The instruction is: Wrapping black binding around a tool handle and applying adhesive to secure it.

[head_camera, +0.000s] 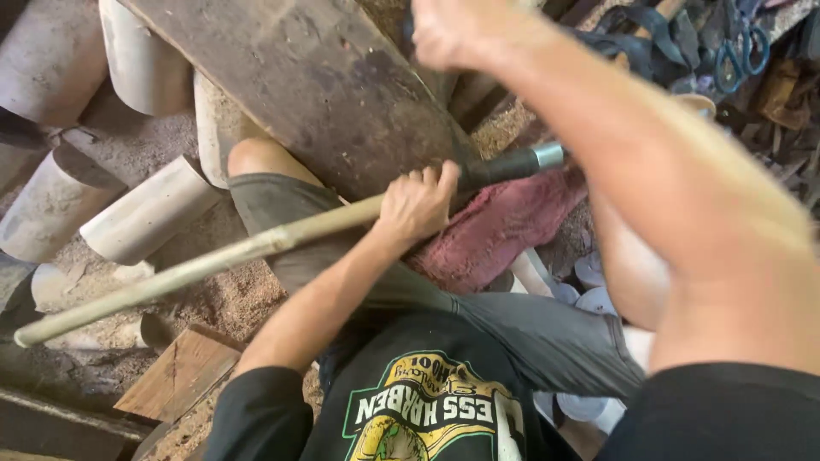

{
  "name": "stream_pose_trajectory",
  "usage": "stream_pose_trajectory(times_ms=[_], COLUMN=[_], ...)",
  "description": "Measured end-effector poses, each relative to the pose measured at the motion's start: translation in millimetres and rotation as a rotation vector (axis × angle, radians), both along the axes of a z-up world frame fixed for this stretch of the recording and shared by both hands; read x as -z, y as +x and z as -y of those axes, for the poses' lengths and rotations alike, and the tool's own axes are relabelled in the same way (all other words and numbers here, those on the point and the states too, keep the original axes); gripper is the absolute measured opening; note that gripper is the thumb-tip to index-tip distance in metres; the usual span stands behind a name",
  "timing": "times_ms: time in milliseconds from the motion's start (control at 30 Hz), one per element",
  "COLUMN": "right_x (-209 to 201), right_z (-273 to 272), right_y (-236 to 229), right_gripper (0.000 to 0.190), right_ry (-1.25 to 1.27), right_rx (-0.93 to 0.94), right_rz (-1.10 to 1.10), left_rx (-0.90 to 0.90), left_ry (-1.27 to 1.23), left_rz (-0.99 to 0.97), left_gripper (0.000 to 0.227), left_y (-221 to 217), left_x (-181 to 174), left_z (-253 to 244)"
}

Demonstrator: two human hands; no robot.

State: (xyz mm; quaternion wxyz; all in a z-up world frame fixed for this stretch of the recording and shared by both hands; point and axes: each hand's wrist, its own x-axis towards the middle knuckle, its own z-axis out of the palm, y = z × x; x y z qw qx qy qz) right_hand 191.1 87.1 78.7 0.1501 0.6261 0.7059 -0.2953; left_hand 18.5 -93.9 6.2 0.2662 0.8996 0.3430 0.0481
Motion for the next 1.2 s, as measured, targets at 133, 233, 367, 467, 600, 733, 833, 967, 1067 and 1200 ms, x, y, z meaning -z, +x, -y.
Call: stream_pose_trajectory(times_ms=[133,233,367,467,600,733,833,967,1067,1200], right_x=[35.2,28.1,99.1,85.5,114.6,112.4,59.9,2.0,5.5,85.8], right_z=[-13.5,-20.1,-22.6,-27.9,-17.4,20.8,64.8,185.0,274.1,286.8], right_y=[-20.1,-37.2,-23.9,-22.3,-26.3,-26.1,-7.4,22.5,25.6,-34.6], right_gripper=[0.017,0.023,0.023,0.018,0.031,0.025,0.026,0.031,0.026,0.076], right_ry=[0.047,0.008,0.424,0.116,0.201,0.144,0.276,0.711,-0.117,0.085], right_rx=[-0.149,-0.146,-0.399,-0.211,-0.362,-0.374,-0.26,0.641,1.583,1.565], right_rz=[-0.017,-0.007,-0.133,0.05,0.109,0.034,-0.111,-0.902,-0.807,-1.3], left_rx=[-0.064,0.002,0.064,0.079,0.104,0.094,0.088,0.055,0.056,0.08], left_ry=[0.048,0.058,0.065,0.071,0.007,-0.006,-0.09,-0.313,-0.482,-0.658], left_rz=[0.131,0.127,0.146,0.104,0.052,0.061,0.039,-0.024,-0.084,-0.293], left_gripper=[0.031,0.047,0.066,0.062,0.06,0.057,0.051,0.052,0.055,0.049], left_y=[-9.1,-11.6,-14.3,-12.8,-11.5,-15.0,-11.7,-6.7,5.5,9.9], left_x=[1.4,-4.0,5.8,4.5,7.2,5.3,4.6,-6.9,-21.6,-21.1], left_z=[5.2,-1.4,1.0,-0.6,-1.1,-1.7,-8.4,-28.0,-55.5,-70.6])
